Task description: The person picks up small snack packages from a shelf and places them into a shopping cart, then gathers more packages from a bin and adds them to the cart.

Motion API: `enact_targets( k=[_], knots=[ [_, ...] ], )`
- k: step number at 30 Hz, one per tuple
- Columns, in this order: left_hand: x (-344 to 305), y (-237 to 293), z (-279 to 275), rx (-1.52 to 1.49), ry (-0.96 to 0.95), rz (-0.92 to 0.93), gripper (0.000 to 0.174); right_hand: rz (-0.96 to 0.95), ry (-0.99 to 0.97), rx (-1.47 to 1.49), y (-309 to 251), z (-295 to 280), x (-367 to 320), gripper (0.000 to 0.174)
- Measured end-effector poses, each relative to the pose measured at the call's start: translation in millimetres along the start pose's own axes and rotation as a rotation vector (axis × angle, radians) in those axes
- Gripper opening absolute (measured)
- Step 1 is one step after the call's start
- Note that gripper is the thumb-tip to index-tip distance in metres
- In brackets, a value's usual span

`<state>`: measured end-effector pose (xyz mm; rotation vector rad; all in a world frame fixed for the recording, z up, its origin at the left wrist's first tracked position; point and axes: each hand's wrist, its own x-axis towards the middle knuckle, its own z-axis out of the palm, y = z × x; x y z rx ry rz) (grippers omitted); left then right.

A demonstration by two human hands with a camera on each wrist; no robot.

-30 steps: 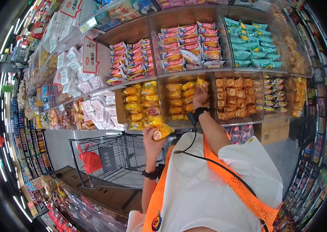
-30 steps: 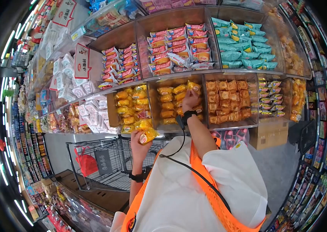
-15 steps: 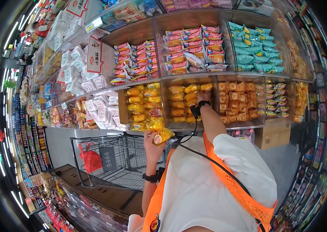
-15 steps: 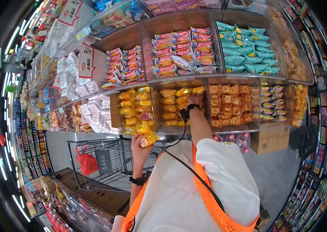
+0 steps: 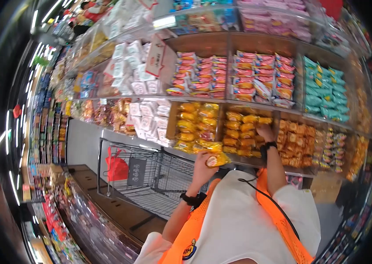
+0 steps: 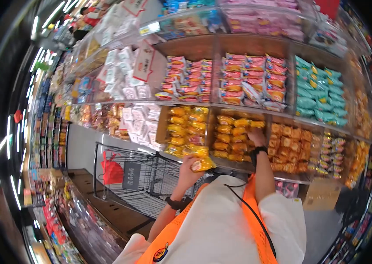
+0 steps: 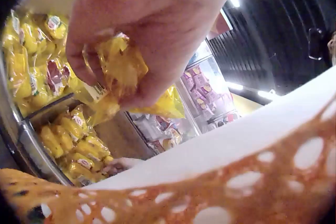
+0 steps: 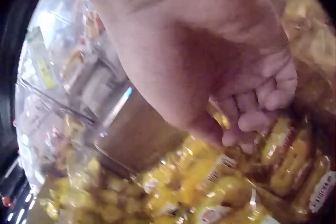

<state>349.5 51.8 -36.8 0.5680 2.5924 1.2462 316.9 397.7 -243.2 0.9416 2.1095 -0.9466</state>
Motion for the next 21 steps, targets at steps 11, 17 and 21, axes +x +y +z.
enact_targets(
  k=[11,17,21],
  knots=[
    [39,-1,37,-0.164,-0.191,0.041,0.05,-0.672,-0.62,0.525,-88,-38,-181,0.067],
    [20,-37,57,-0.216,-0.094,-0.032,0.042,-0.27,-0.432,1.133,-27,17,-98,0.042],
    [12,-16,33,-0.442,-0.125,-0.363,0.036,0.242,0.118,1.618,1,29,-52,0.054]
  ],
)
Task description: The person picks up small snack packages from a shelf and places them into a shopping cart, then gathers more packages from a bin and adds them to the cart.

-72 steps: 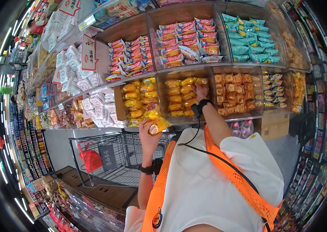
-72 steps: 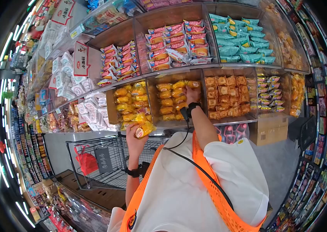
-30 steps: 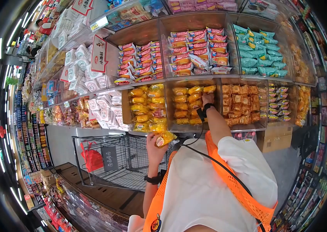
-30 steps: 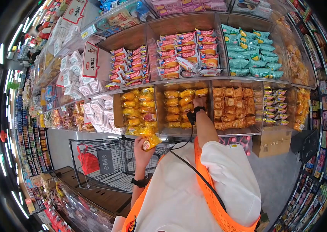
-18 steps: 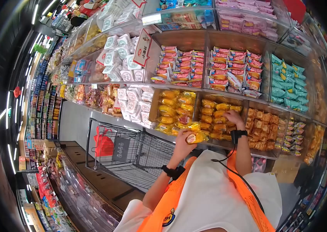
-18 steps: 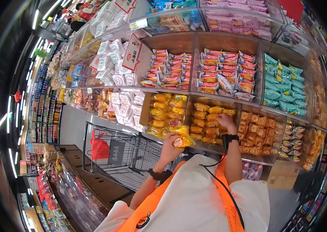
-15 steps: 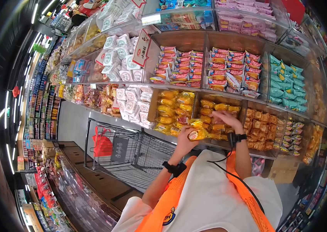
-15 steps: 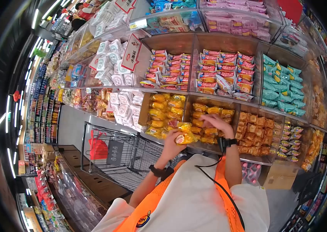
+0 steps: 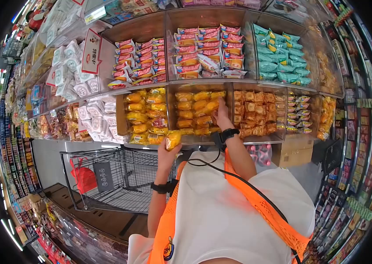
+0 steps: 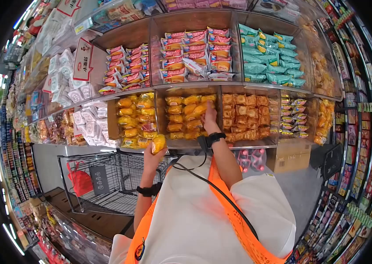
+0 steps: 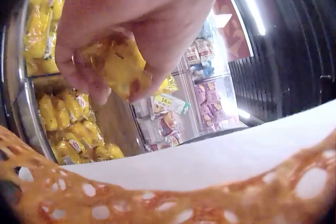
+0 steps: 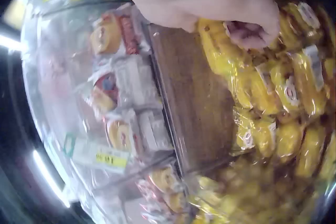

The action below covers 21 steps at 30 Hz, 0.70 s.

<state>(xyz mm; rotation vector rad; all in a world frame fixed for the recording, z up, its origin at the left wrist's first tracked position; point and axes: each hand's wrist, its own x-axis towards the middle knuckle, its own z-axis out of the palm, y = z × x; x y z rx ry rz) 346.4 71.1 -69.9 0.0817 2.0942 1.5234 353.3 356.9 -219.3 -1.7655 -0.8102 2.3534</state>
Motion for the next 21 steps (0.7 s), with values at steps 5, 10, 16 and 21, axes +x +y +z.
enact_targets(
  k=[5,10,16,21],
  knots=[
    [-11,-2,-13,-0.219,0.042,-0.15,0.033,-0.044,0.233,0.388,28,0,69,0.066],
    [-12,-1,-18,-0.217,0.037,-0.134,0.034,-0.071,0.539,-0.764,59,4,131,0.079],
    [-16,-3,-19,-0.228,0.025,-0.158,0.035,-0.05,0.286,-1.092,29,1,97,0.074],
    [-3,-19,-11,-0.216,-0.005,-0.289,0.047,0.081,0.256,0.024,19,9,40,0.065]
  ],
)
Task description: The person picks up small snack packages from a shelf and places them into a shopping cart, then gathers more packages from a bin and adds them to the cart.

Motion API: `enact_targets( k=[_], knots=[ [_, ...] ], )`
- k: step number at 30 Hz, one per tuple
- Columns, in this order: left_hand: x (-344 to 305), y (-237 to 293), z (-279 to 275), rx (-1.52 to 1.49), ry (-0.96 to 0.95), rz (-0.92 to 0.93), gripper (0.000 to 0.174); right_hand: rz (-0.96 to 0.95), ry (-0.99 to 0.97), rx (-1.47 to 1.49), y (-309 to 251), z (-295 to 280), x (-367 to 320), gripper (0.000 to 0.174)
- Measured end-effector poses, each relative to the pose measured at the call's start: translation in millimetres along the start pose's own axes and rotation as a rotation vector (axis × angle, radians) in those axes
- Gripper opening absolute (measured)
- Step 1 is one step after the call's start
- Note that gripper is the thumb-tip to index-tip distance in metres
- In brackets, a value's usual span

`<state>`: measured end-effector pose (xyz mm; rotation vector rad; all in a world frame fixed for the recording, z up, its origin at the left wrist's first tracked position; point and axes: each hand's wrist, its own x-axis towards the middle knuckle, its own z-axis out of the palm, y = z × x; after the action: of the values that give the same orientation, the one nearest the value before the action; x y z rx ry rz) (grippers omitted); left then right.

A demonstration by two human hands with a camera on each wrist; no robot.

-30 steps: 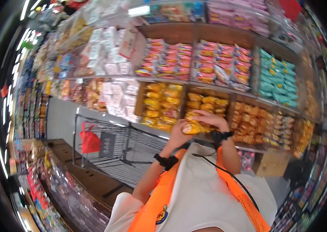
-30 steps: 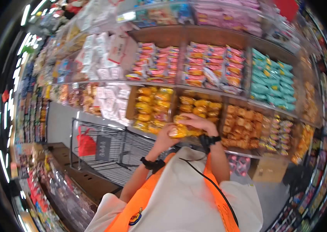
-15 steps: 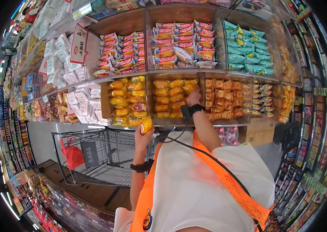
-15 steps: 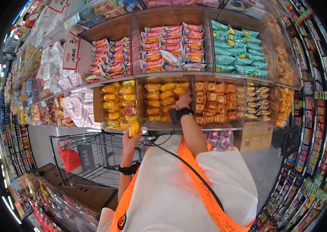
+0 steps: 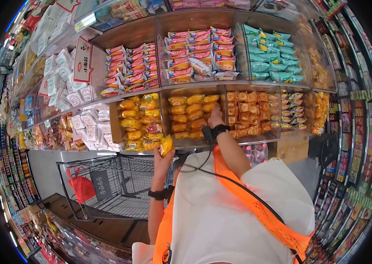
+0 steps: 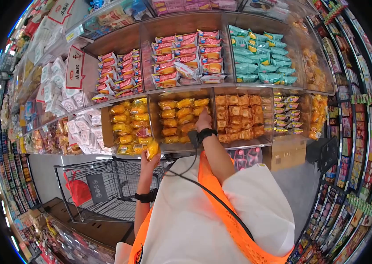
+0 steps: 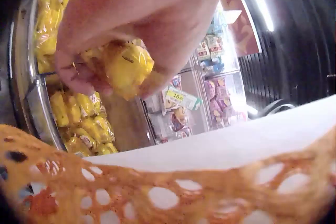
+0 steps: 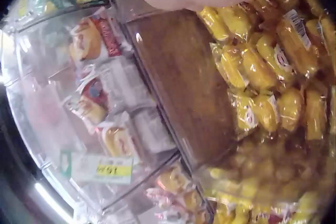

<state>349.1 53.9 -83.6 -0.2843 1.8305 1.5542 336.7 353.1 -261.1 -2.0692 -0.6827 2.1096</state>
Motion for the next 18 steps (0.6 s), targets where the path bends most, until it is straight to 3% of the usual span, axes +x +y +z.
enact_targets(
  k=[2,4,5,7,9,10,12,15,18],
  knots=[
    [14,-7,6,0.08,-0.023,0.118,0.048,0.012,-0.029,0.006,14,-7,-6,0.052],
    [35,-16,17,0.178,-0.055,0.304,0.051,0.059,-0.274,-0.018,24,-20,-27,0.041],
    [48,-26,21,0.241,-0.074,0.434,0.052,0.102,-0.507,-0.039,21,-25,-57,0.038],
    [63,-25,34,0.44,-0.087,0.634,0.057,0.277,-0.661,-0.158,7,-15,-120,0.031],
    [63,-11,47,0.719,-0.063,0.768,0.064,0.01,-0.87,-0.364,22,-22,-132,0.028],
    [61,-7,52,0.718,-0.094,0.806,0.067,-0.129,-0.972,-0.469,26,-25,-136,0.027],
    [56,-1,59,0.718,-0.15,0.881,0.074,-0.058,-0.876,-0.347,28,-35,-124,0.025],
    [45,-8,53,0.179,-0.181,0.481,0.078,0.067,-0.625,0.046,27,-51,-80,0.023],
    [65,-46,8,-0.066,-0.179,0.348,0.077,0.143,-0.293,0.189,41,-61,14,0.026]
  ],
)
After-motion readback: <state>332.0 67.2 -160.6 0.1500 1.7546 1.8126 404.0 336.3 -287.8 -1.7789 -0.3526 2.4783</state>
